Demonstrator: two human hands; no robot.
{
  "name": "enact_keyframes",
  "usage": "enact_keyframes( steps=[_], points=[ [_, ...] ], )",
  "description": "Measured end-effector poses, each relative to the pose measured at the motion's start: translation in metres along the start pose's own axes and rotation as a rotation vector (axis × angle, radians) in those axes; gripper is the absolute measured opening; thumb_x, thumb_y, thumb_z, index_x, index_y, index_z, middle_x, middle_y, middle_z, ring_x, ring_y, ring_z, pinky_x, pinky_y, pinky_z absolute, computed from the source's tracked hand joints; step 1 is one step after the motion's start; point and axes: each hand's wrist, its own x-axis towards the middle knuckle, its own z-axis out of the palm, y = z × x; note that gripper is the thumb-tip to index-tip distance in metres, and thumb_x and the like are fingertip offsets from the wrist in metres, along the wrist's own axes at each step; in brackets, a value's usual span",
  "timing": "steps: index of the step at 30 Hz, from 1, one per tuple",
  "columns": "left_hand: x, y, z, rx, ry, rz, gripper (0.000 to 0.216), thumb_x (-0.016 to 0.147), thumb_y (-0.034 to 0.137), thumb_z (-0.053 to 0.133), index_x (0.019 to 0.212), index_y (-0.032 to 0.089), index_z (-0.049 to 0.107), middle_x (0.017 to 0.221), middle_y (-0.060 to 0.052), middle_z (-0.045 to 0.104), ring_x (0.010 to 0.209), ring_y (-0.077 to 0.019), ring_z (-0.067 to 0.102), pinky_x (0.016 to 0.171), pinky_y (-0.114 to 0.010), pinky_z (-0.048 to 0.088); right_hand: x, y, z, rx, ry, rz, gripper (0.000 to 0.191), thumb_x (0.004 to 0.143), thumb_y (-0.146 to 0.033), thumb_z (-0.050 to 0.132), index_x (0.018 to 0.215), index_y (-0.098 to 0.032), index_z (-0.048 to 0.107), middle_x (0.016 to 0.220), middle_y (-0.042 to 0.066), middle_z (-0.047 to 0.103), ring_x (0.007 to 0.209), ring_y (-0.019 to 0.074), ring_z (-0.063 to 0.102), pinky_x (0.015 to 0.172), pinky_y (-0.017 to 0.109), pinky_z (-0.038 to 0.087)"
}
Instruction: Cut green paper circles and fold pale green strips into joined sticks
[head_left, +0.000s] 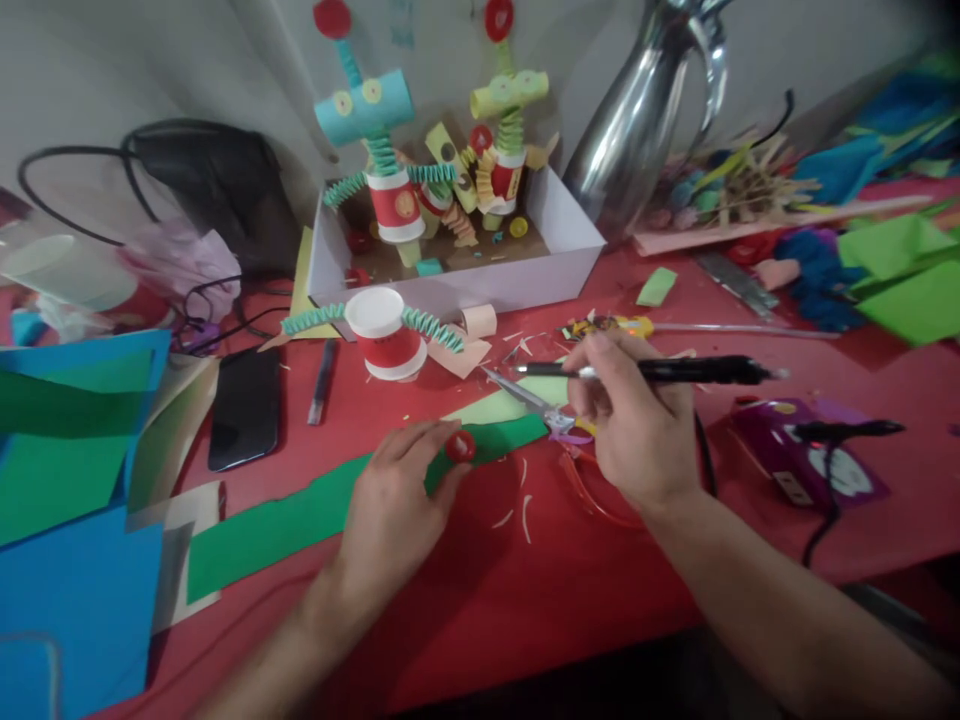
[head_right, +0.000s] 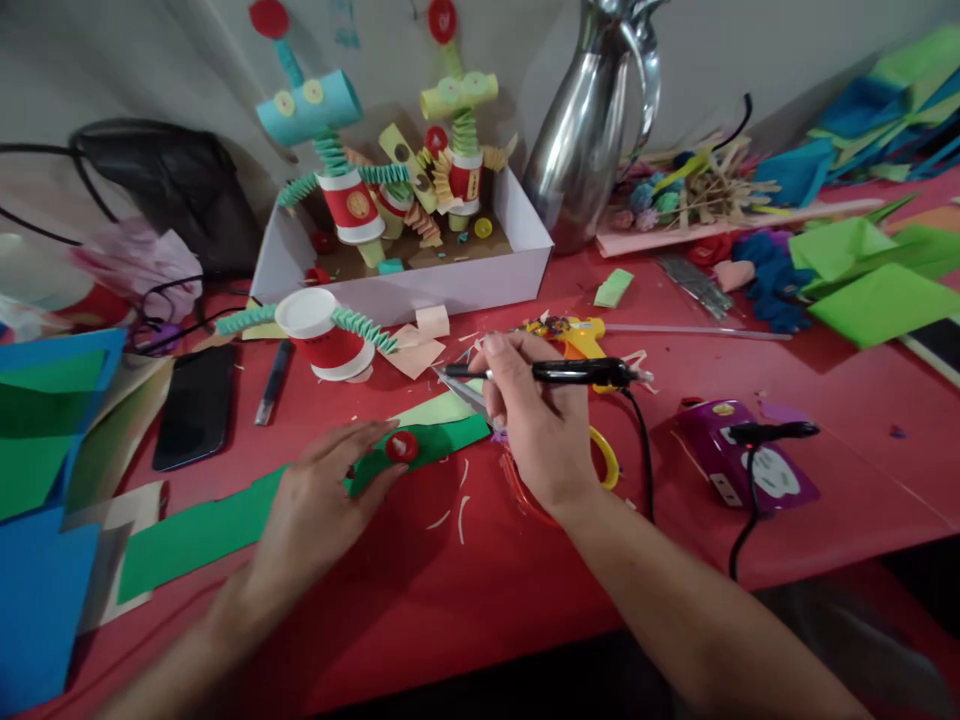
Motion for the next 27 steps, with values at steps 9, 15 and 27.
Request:
enact_keyframes(
  steps=[9,15,27],
  points=[
    [0.011,0.004,0.007,-0.106,-0.019,0.011,0.013,0.091,0.022,0.061,0.102,0.025,0.069,0.104,-0.004,0.074,0.099,-0.0202,0.068,0.090,-0.039,0.057,0.011,0.010,0.001,0.074,-0.181,0.327,0.016,0.091,-0.032,0.056,0.077,-0.023,0.055,0.062,-0.004,0.051,0.055,0.0111,0.051,0.050,0.024,0.042],
    [0.015,0.006,0.012,-0.217,-0.044,0.004,0.012,0.092,0.021,0.061,0.100,0.022,0.069,0.103,-0.003,0.074,0.097,-0.0170,0.069,0.090,-0.033,0.056,0.005,0.008,0.003,-0.050,-0.436,0.439,0.012,0.091,-0.034,0.058,0.091,-0.024,0.065,0.084,-0.002,0.063,0.081,0.0148,0.060,0.074,0.028,0.048],
    [0.016,0.004,0.020,-0.176,-0.030,0.068,0.022,0.085,0.020,0.070,0.106,0.024,0.068,0.104,-0.002,0.073,0.099,-0.0160,0.068,0.092,-0.030,0.055,0.010,0.012,0.005,0.018,-0.367,0.600,0.016,0.090,-0.039,0.059,0.086,-0.024,0.062,0.084,-0.002,0.058,0.089,0.0172,0.057,0.081,0.034,0.046]
  ],
)
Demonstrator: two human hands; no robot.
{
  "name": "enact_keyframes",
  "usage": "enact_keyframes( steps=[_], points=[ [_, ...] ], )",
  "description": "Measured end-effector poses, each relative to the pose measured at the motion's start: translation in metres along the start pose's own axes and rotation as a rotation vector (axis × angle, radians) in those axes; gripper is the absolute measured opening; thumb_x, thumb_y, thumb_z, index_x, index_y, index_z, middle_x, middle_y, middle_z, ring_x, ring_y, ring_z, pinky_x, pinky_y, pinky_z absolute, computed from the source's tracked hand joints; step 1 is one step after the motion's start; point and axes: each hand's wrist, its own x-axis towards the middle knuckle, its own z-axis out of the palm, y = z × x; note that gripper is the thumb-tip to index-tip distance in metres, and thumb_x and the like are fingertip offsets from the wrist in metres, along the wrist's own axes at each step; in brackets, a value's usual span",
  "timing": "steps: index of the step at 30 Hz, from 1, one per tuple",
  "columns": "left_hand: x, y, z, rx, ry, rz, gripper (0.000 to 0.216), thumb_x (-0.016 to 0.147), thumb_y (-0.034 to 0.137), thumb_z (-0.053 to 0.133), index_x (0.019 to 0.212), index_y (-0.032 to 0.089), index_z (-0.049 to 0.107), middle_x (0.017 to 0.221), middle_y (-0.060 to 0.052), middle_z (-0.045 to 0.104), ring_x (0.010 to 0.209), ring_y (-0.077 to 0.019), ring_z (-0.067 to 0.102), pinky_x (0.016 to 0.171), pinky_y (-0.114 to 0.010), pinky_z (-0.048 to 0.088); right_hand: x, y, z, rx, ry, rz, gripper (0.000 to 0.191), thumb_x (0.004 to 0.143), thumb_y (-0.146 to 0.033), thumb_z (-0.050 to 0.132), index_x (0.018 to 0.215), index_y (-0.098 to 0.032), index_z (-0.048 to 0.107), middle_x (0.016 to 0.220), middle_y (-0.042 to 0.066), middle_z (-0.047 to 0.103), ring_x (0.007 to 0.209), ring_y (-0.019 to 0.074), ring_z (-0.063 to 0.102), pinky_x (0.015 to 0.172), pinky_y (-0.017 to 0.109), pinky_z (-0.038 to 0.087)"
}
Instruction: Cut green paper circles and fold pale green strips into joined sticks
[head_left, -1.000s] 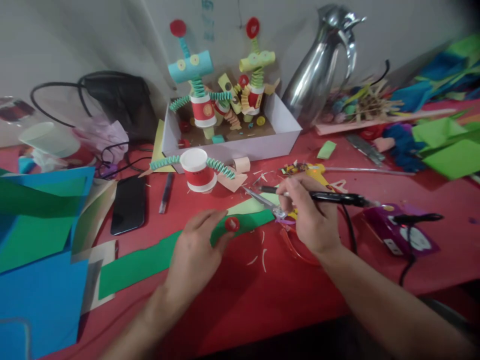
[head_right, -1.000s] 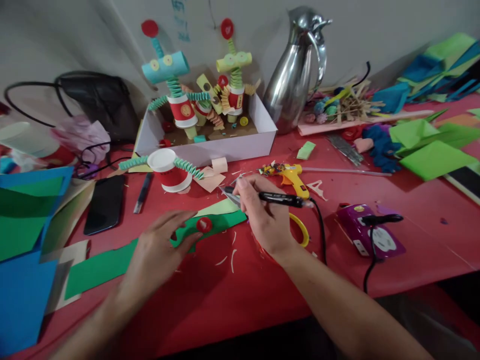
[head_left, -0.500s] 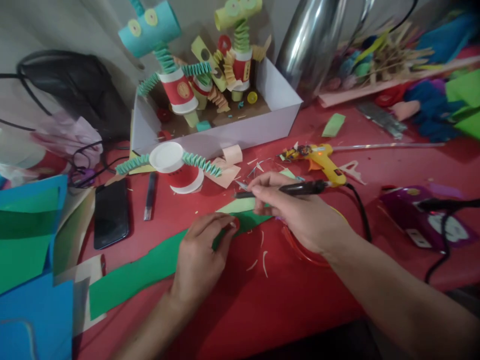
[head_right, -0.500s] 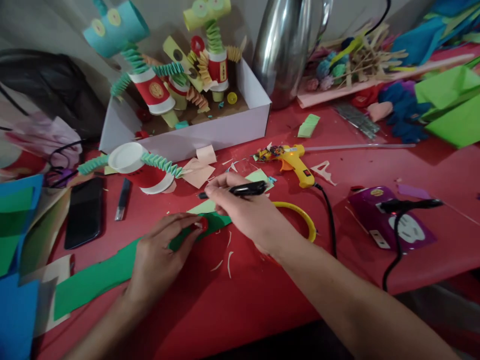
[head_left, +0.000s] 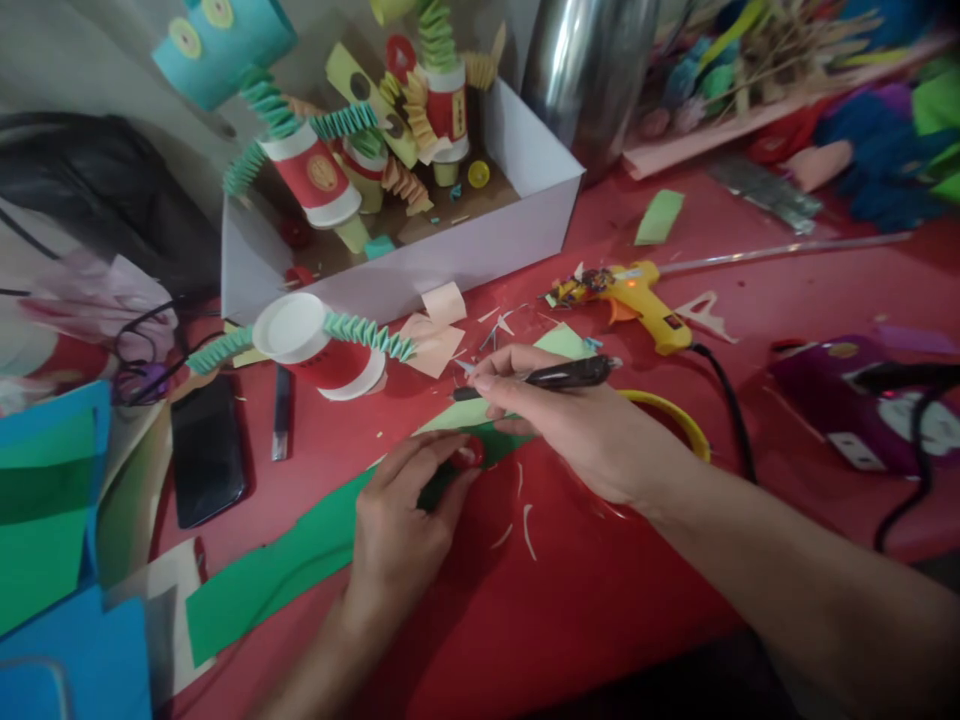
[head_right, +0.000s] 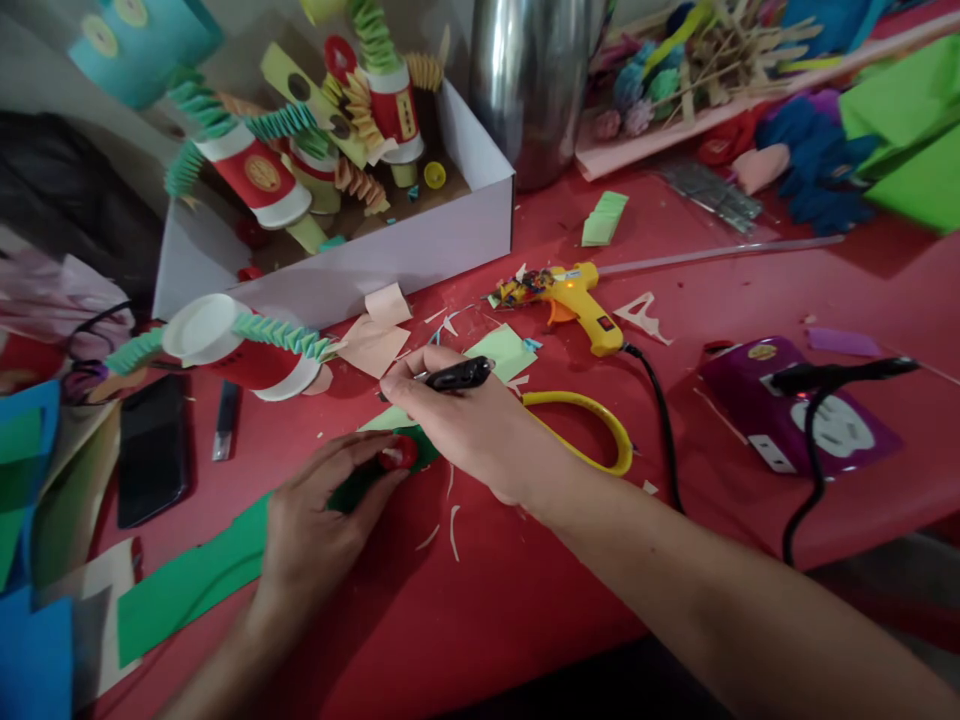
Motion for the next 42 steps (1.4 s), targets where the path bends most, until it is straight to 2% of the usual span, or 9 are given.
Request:
enact_keyframes(
  steps=[6,9,11,15,19,23,26,34,42],
  points=[
    [-0.002,0.001,0.003,-0.035,0.005,-0.047,0.020,0.085,0.021,0.071,0.103,0.026,0.067,0.104,0.001,0.074,0.097,-0.0148,0.069,0.090,-0.030,0.055,0.000,-0.005,-0.002,-0.002,-0.023,-0.061,0.012,0.089,-0.031,0.059,0.082,-0.022,0.061,0.077,-0.003,0.058,0.076,0.0139,0.055,0.068,0.028,0.044],
    [-0.004,0.000,0.005,-0.032,0.018,-0.046,0.017,0.085,0.021,0.072,0.101,0.026,0.069,0.105,0.001,0.075,0.100,-0.0153,0.069,0.092,-0.031,0.055,-0.003,-0.017,-0.008,-0.125,0.042,-0.072,0.002,0.085,-0.020,0.061,0.083,-0.020,0.062,0.072,-0.003,0.059,0.066,0.0119,0.052,0.059,0.025,0.041],
    [-0.005,-0.002,0.006,-0.029,0.031,-0.053,0.017,0.085,0.021,0.072,0.101,0.026,0.070,0.106,0.001,0.075,0.100,-0.0159,0.070,0.092,-0.032,0.055,-0.005,-0.022,-0.011,-0.210,0.093,-0.103,0.005,0.083,-0.015,0.062,0.081,-0.019,0.063,0.072,-0.003,0.060,0.065,0.0115,0.053,0.057,0.024,0.040],
    [-0.006,-0.003,0.007,-0.044,0.047,-0.081,0.017,0.083,0.022,0.073,0.100,0.027,0.071,0.106,0.001,0.075,0.100,-0.0168,0.070,0.092,-0.034,0.056,-0.006,-0.019,-0.012,-0.322,0.092,-0.184,0.012,0.087,-0.022,0.059,0.077,-0.019,0.064,0.070,-0.001,0.060,0.062,0.0119,0.052,0.053,0.025,0.037],
    [-0.007,-0.004,0.007,-0.085,0.073,-0.097,0.016,0.081,0.021,0.075,0.096,0.026,0.074,0.102,0.001,0.077,0.098,-0.0165,0.071,0.091,-0.032,0.057,-0.006,-0.012,-0.009,-0.495,0.074,-0.198,0.023,0.089,-0.028,0.058,0.068,-0.019,0.061,0.052,-0.005,0.048,0.047,0.0088,0.038,0.047,0.026,0.028],
    [-0.007,-0.003,0.007,-0.116,0.099,-0.098,0.016,0.080,0.020,0.076,0.095,0.026,0.076,0.102,0.001,0.077,0.095,-0.0154,0.072,0.090,-0.031,0.058,-0.005,-0.010,-0.008,-0.579,0.101,-0.265,0.014,0.087,-0.021,0.058,0.076,-0.018,0.065,0.060,-0.004,0.058,0.049,0.0081,0.045,0.051,0.025,0.033],
    [-0.007,-0.003,0.008,-0.120,0.091,-0.094,0.016,0.079,0.021,0.077,0.095,0.026,0.076,0.102,0.001,0.077,0.096,-0.0154,0.072,0.091,-0.031,0.058,-0.005,-0.010,-0.007,-0.643,0.099,-0.260,0.011,0.084,-0.021,0.059,0.077,-0.018,0.067,0.060,-0.004,0.060,0.050,0.0091,0.048,0.053,0.026,0.034],
    [0.002,-0.003,0.003,-0.126,0.030,-0.132,0.016,0.078,0.023,0.077,0.093,0.025,0.072,0.096,0.000,0.077,0.089,-0.0176,0.072,0.085,-0.033,0.059,-0.004,-0.009,-0.004,-0.809,0.080,-0.250,0.014,0.083,-0.019,0.057,0.076,-0.018,0.070,0.066,0.002,0.068,0.064,0.0155,0.061,0.061,0.028,0.039],
    [0.006,-0.003,0.002,-0.172,0.004,-0.118,0.019,0.078,0.022,0.076,0.097,0.024,0.074,0.098,-0.003,0.075,0.091,-0.0189,0.070,0.085,-0.034,0.058,-0.009,-0.007,-0.001,-0.852,0.052,-0.382,0.017,0.087,-0.023,0.055,0.079,-0.019,0.069,0.071,0.004,0.069,0.067,0.0174,0.061,0.064,0.029,0.040]
  ],
)
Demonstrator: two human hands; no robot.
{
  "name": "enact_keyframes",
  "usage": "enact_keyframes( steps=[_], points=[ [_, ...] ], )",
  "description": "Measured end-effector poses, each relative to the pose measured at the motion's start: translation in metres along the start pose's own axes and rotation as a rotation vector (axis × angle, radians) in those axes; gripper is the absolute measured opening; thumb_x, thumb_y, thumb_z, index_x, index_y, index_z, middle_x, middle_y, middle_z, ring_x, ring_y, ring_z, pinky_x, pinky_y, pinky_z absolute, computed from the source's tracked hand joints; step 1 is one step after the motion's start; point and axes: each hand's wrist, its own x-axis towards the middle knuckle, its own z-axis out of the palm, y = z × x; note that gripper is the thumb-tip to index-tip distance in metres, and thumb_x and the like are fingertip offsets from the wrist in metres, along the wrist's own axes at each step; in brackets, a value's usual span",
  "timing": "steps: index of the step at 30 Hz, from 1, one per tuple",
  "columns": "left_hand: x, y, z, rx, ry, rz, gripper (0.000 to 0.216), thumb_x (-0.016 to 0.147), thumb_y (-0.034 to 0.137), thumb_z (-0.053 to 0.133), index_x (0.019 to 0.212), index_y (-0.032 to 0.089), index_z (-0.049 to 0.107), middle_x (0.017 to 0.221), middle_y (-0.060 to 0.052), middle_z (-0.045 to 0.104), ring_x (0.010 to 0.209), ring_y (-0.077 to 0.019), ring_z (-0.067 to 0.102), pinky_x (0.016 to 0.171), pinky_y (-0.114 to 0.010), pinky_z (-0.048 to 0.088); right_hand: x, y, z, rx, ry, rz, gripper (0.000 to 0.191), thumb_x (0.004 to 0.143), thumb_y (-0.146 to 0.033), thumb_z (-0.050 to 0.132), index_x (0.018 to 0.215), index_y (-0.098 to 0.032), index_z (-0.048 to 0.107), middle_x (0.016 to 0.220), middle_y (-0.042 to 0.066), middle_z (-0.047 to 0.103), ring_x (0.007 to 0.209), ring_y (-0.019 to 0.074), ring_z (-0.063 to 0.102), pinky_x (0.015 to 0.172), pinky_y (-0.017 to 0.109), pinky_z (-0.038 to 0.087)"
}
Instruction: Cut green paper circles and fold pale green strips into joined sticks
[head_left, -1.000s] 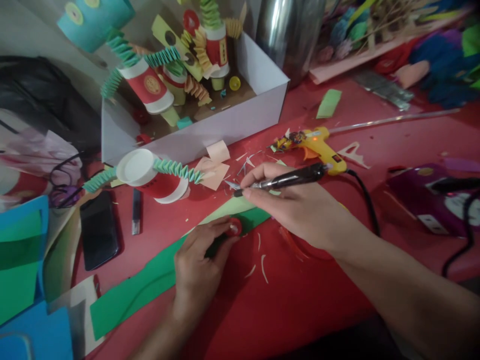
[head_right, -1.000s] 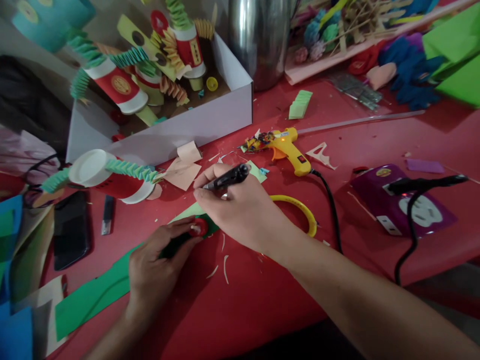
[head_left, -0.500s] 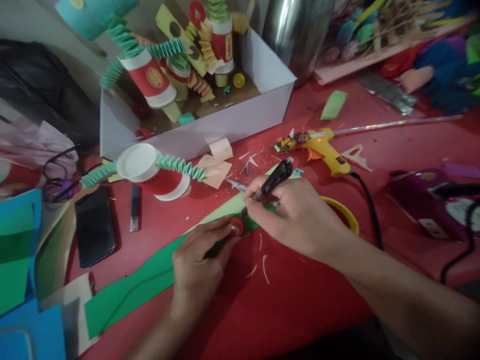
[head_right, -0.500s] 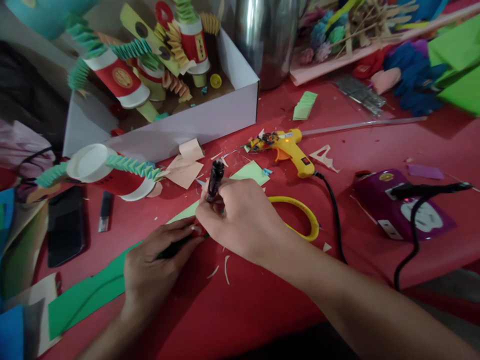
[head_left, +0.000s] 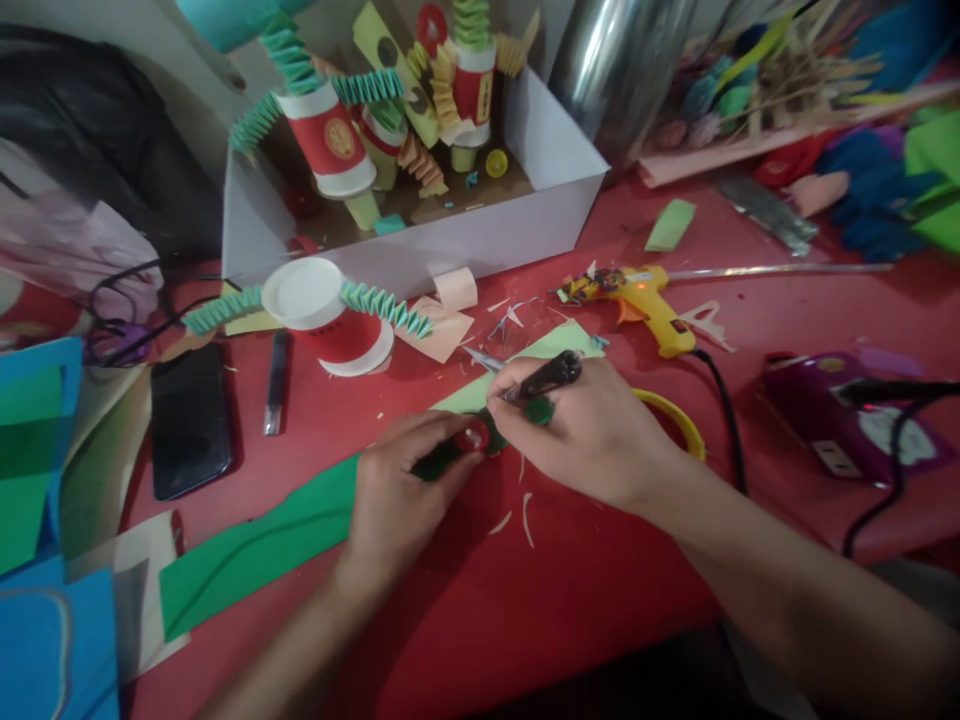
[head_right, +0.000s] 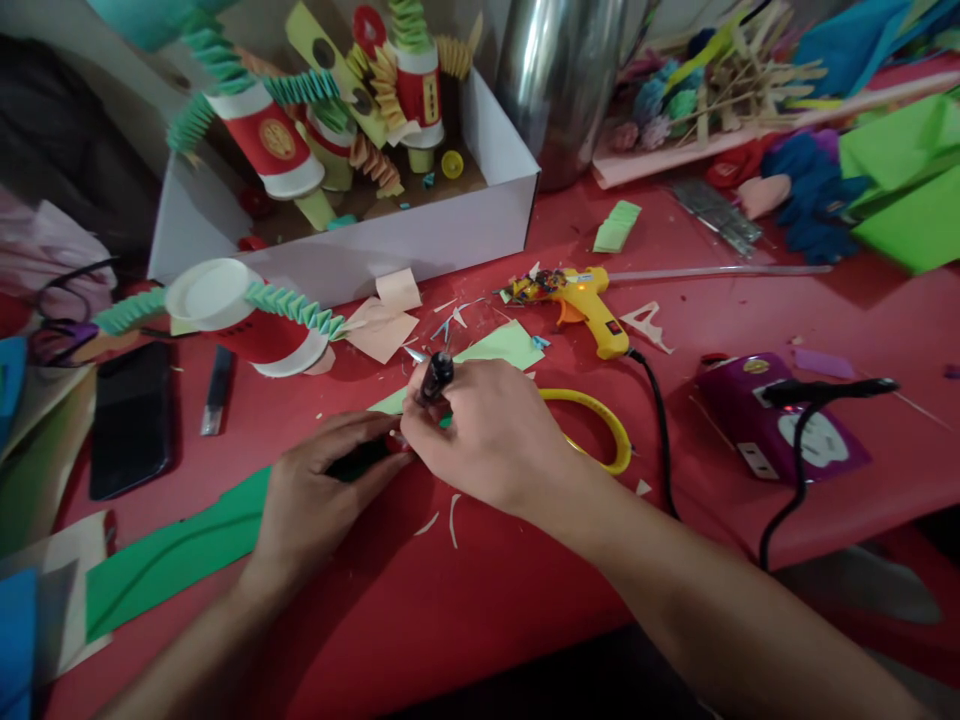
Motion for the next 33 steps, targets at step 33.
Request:
enact_keyframes(
  steps=[33],
  points=[
    [-0.003,-0.002,0.002,-0.157,-0.028,0.029,0.012,0.086,0.024,0.069,0.097,0.023,0.072,0.100,-0.004,0.074,0.094,-0.0179,0.069,0.086,-0.031,0.056,-0.010,-0.003,-0.005,0.178,0.166,0.003,0.013,0.092,-0.028,0.057,0.091,-0.022,0.068,0.079,0.002,0.070,0.073,0.0175,0.065,0.066,0.028,0.047]
  ],
)
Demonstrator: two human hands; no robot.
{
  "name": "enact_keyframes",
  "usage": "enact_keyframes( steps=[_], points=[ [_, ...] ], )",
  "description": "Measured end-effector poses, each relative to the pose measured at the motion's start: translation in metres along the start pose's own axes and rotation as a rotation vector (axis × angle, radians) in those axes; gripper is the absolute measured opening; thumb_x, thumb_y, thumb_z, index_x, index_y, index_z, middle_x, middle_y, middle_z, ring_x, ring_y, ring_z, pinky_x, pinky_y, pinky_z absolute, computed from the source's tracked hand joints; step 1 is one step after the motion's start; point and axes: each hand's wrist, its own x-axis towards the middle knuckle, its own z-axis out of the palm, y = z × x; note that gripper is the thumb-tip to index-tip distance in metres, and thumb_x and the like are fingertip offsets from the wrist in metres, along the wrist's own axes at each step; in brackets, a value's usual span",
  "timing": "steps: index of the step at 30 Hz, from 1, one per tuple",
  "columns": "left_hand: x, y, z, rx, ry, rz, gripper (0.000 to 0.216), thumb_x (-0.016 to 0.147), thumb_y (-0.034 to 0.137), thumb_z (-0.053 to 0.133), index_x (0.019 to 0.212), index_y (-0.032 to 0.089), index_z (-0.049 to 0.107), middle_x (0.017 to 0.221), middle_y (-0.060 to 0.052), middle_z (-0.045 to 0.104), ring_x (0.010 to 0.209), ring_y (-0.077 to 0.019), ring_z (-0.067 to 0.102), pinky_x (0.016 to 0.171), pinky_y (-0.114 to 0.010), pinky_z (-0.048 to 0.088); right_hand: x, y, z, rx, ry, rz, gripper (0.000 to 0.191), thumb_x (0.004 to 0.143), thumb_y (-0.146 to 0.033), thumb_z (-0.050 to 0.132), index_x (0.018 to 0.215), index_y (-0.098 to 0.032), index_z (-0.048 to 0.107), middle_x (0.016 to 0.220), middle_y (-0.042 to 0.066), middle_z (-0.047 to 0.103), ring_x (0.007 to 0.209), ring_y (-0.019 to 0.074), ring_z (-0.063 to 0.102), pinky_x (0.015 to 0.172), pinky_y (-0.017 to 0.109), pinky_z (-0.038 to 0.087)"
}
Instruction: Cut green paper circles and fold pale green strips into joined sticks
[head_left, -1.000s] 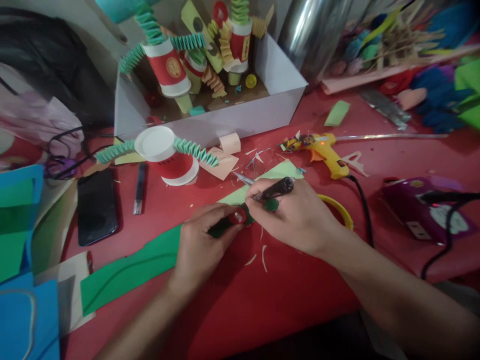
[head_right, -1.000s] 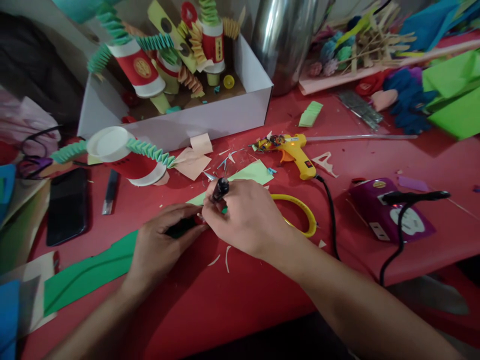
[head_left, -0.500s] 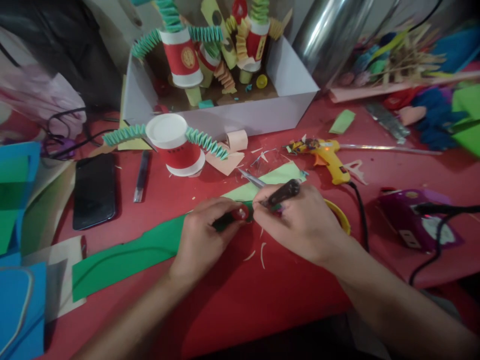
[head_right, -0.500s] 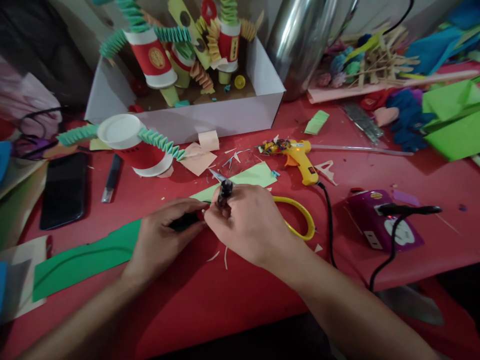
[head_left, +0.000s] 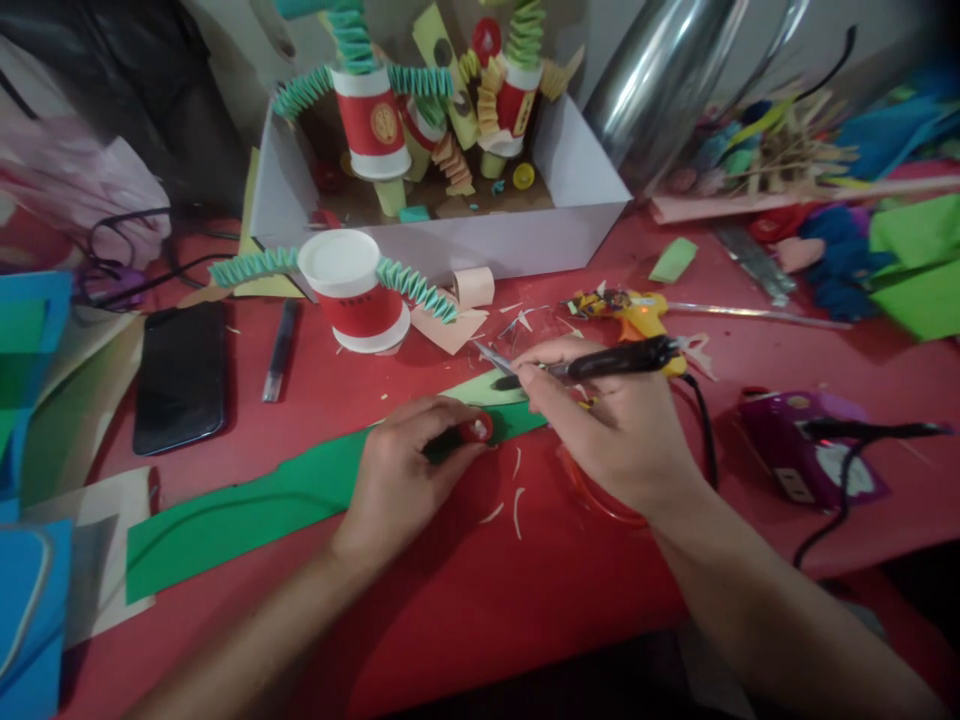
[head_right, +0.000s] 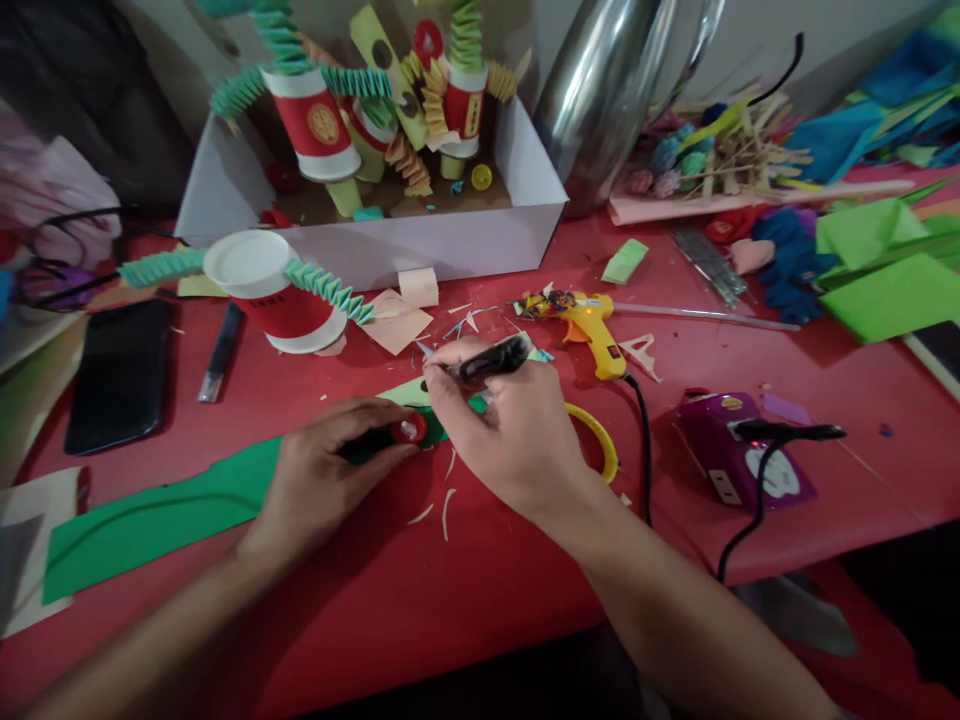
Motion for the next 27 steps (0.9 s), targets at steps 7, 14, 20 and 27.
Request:
enact_keyframes(
  steps=[7,14,20,27],
  points=[
    [0.000,-0.002,0.000,0.105,0.014,0.014,0.017,0.082,0.020,0.071,0.098,0.025,0.072,0.100,-0.003,0.074,0.091,-0.0191,0.069,0.083,-0.033,0.056,-0.003,-0.003,0.002,0.006,-0.198,-0.088,0.016,0.094,-0.027,0.057,0.107,-0.024,0.068,0.090,0.002,0.073,0.077,0.0169,0.067,0.072,0.028,0.049],
    [-0.001,-0.005,0.002,0.101,0.020,0.043,0.025,0.082,0.018,0.071,0.105,0.026,0.072,0.102,-0.004,0.074,0.092,-0.0205,0.070,0.080,-0.033,0.056,-0.003,-0.003,0.013,0.044,-0.257,-0.170,0.012,0.093,-0.020,0.059,0.101,-0.023,0.066,0.093,0.002,0.073,0.084,0.0176,0.068,0.077,0.027,0.050],
    [-0.002,-0.004,0.001,0.062,0.003,0.006,0.020,0.083,0.017,0.070,0.101,0.025,0.071,0.102,-0.002,0.074,0.092,-0.0186,0.068,0.083,-0.033,0.054,-0.003,-0.002,0.009,0.051,-0.115,-0.070,0.020,0.095,-0.025,0.058,0.113,-0.022,0.066,0.086,0.001,0.073,0.077,0.0153,0.068,0.071,0.026,0.051],
    [-0.001,-0.004,0.003,0.049,0.030,0.007,0.020,0.082,0.018,0.071,0.101,0.024,0.073,0.101,-0.004,0.073,0.090,-0.0191,0.068,0.083,-0.033,0.054,0.003,0.007,0.007,0.173,0.009,0.003,0.021,0.094,-0.035,0.061,0.106,-0.022,0.071,0.097,0.004,0.073,0.088,0.0174,0.067,0.079,0.030,0.051]
  ],
)
